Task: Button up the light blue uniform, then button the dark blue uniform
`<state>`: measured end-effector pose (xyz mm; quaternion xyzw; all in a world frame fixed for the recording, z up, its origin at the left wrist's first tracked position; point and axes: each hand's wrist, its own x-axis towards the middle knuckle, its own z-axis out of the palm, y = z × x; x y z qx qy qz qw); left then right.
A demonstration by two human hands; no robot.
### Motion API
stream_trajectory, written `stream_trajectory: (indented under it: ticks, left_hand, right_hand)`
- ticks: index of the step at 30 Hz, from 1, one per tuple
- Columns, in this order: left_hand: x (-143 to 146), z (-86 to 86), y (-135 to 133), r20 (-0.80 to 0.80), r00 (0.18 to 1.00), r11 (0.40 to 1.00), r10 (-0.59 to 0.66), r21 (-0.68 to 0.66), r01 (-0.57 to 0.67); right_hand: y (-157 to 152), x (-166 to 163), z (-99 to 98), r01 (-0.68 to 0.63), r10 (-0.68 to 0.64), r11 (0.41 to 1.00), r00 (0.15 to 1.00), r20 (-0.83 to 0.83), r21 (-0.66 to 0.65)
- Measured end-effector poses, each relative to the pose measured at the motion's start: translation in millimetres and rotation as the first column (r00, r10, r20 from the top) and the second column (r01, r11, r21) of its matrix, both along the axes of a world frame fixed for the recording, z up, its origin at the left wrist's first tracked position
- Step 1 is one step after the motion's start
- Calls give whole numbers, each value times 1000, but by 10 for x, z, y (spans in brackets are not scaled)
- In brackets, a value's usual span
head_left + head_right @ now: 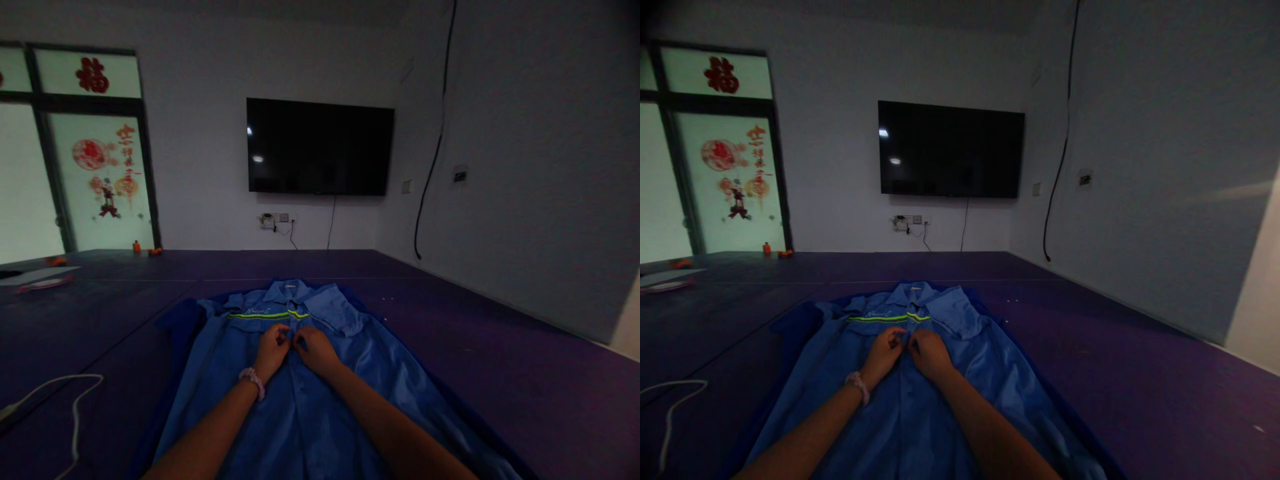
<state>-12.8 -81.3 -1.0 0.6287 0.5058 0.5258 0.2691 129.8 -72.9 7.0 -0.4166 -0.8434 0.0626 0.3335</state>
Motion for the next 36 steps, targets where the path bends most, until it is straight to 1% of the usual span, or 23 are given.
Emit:
stream_trajectory:
  ticks: [7, 11, 16, 24, 36]
  left_hand:
    - [-9, -17, 16, 123, 992, 996, -19, -84, 29]
    - [1, 8, -22, 217, 976, 991, -29, -123, 56]
    - [22, 57, -78, 295, 955, 981, -26, -178, 82]
    - [56, 104, -100, 274, 961, 976, 46, -215, 15]
    - [66, 58, -57, 236, 971, 980, 44, -197, 4]
  right_hand:
    - [24, 7, -16, -4, 4, 1000, 1000, -4, 1]
    - [35, 10, -28, 7, -7, 1000, 1000, -21, 0]
    - [44, 3, -45, 38, -39, 999, 999, -30, -30]
    - [43, -22, -49, 106, -106, 993, 994, -10, -45]
    - [-20, -27, 0, 74, -76, 995, 997, -27, -66]
